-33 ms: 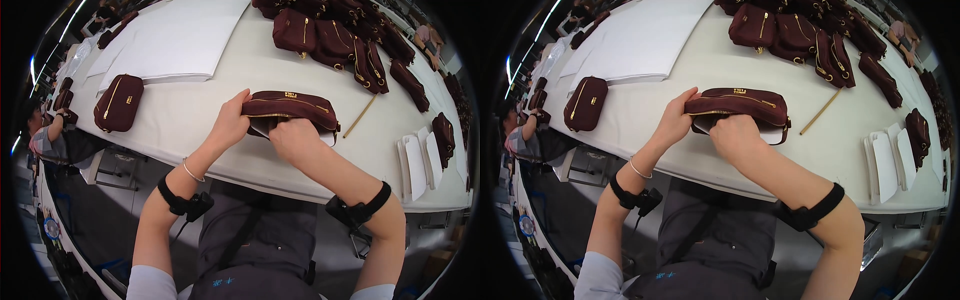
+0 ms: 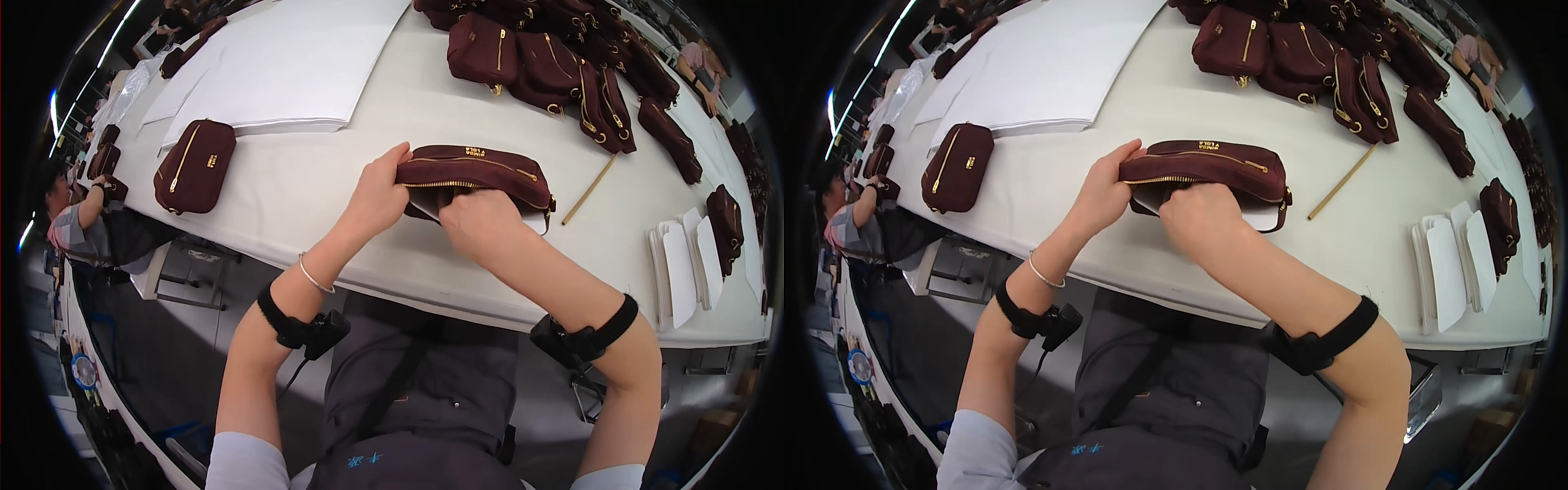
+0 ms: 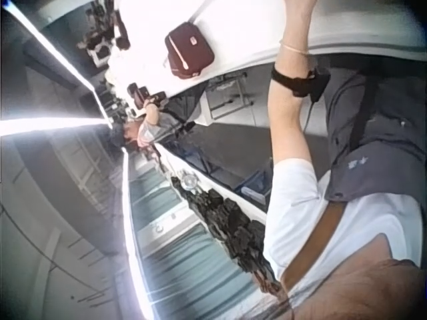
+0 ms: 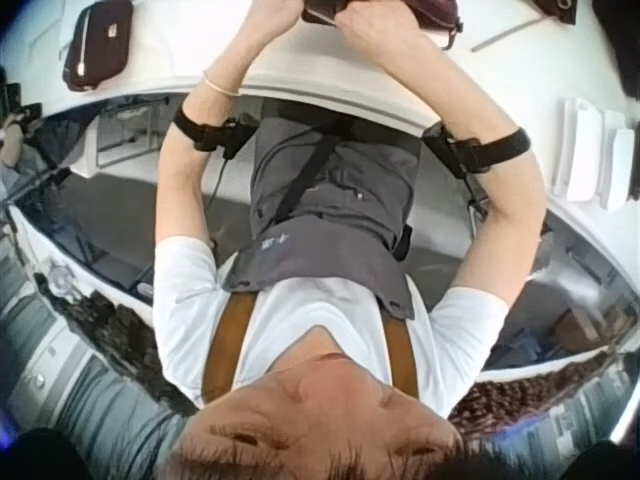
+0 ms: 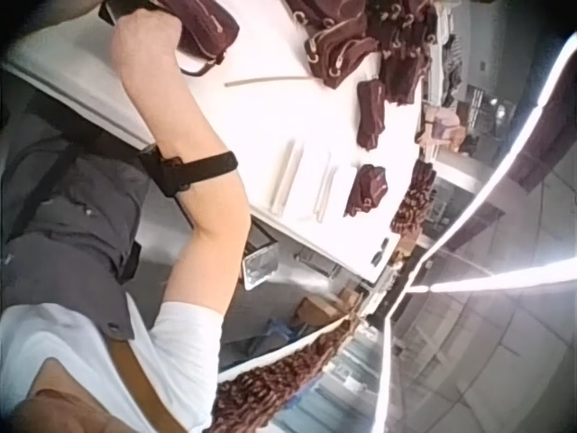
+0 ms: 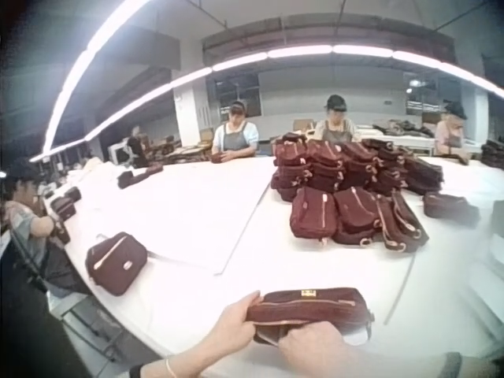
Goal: Finishing small bags by inserting card linings and tags using a wooden tool.
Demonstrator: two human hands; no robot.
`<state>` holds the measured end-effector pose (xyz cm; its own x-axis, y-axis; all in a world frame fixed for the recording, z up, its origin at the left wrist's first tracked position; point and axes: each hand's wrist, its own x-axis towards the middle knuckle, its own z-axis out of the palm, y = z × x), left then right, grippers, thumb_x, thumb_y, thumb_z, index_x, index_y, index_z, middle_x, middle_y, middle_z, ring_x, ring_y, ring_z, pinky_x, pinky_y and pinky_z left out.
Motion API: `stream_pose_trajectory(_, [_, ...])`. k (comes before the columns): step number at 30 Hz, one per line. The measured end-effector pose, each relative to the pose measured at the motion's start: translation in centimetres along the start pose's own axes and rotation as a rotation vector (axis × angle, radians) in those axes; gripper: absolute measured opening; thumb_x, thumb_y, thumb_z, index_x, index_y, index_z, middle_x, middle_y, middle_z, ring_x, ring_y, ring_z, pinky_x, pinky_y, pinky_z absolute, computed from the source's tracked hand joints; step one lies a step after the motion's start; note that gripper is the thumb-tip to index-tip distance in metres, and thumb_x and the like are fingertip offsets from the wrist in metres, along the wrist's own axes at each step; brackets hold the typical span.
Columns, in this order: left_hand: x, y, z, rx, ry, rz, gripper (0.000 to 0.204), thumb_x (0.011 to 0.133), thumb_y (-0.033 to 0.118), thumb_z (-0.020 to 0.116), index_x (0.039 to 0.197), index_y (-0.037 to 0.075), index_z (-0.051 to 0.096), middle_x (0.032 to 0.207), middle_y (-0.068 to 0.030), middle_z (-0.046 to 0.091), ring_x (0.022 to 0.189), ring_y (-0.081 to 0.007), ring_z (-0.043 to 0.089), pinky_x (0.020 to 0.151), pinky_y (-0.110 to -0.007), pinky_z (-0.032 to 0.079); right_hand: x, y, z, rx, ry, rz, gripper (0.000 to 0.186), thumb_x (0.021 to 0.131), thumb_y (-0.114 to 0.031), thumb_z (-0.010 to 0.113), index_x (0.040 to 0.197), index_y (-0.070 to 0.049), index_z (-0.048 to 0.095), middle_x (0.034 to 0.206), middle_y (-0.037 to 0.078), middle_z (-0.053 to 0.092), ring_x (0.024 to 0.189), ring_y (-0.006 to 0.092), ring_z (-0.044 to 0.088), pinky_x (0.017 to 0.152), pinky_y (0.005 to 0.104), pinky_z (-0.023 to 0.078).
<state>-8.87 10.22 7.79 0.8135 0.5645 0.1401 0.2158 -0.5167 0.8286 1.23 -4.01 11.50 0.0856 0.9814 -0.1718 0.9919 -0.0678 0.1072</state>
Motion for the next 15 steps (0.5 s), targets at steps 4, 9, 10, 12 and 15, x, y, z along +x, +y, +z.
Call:
stream_pose_trajectory(4, [1.2,1.0,-1.1,-0.022,-0.045,-0.095,0.053,0.078,-0.013,0.042,0.131,-0.009,0.041,0.125,-0.0224,0.056,0.119,-0.0280,0.053,0.100,-0.032,0.040,0.9,0.6,-0.2,-0.030,0.038,-0.009,0.025,0.080,-0.011,0.056,0.103,-0.001,0.063,0.076,0.009,0.069,0.074,0.0231,0.068,0.061,0.0327,0.054])
stream_pose_trajectory(9, [1.7,1.5,-2.0,0.000,-0.236,-0.169,0.053,0.080,-0.011,0.048,0.132,-0.009,0.041,0.125,-0.0195,0.056,0.116,-0.0242,0.054,0.097,-0.031,0.042,1.3,0.2,-0.5,-0.085,-0.042,0.016,0.030,0.078,-0.009,0.056,0.106,0.001,0.061,0.074,0.010,0.068,0.070,0.0247,0.067,0.060,0.0345,0.053])
stream_pose_trajectory(10, [1.9,1.7,-2.0,-0.003,-0.233,-0.170,0.053,0.080,-0.011,0.048,0.132,-0.009,0.041,0.125,-0.0195,0.056,0.116,-0.0242,0.054,0.097,-0.031,0.042,1.6,0.4,-0.4,-0.121,-0.069,0.003,0.038,0.077,-0.008,0.055,0.114,0.002,0.057,0.070,0.012,0.067,0.066,0.0267,0.067,0.058,0.0365,0.053])
stream_pose_trajectory(12, [2.1,2.0,-2.1,-0.045,-0.265,-0.192,0.052,0.080,-0.011,0.049,0.131,-0.009,0.042,0.124,-0.0180,0.057,0.114,-0.0225,0.055,0.094,-0.029,0.043,2.2,0.4,-0.1,-0.147,-0.076,-0.018,0.035,0.078,-0.008,0.055,0.111,0.002,0.058,0.072,0.011,0.067,0.067,0.0257,0.067,0.059,0.0364,0.053])
stream_pose_trajectory(15, [1.6,-0.9,-0.8,-0.209,0.054,-0.040,0.042,0.072,-0.007,0.045,0.113,-0.014,0.052,0.097,-0.0216,0.064,0.094,-0.0300,0.063,0.081,-0.035,0.049,2.2,-0.2,-0.8,-0.130,-0.087,-0.028,0.035,0.079,-0.006,0.052,0.113,0.000,0.058,0.077,0.012,0.068,0.073,0.0263,0.067,0.063,0.0377,0.053])
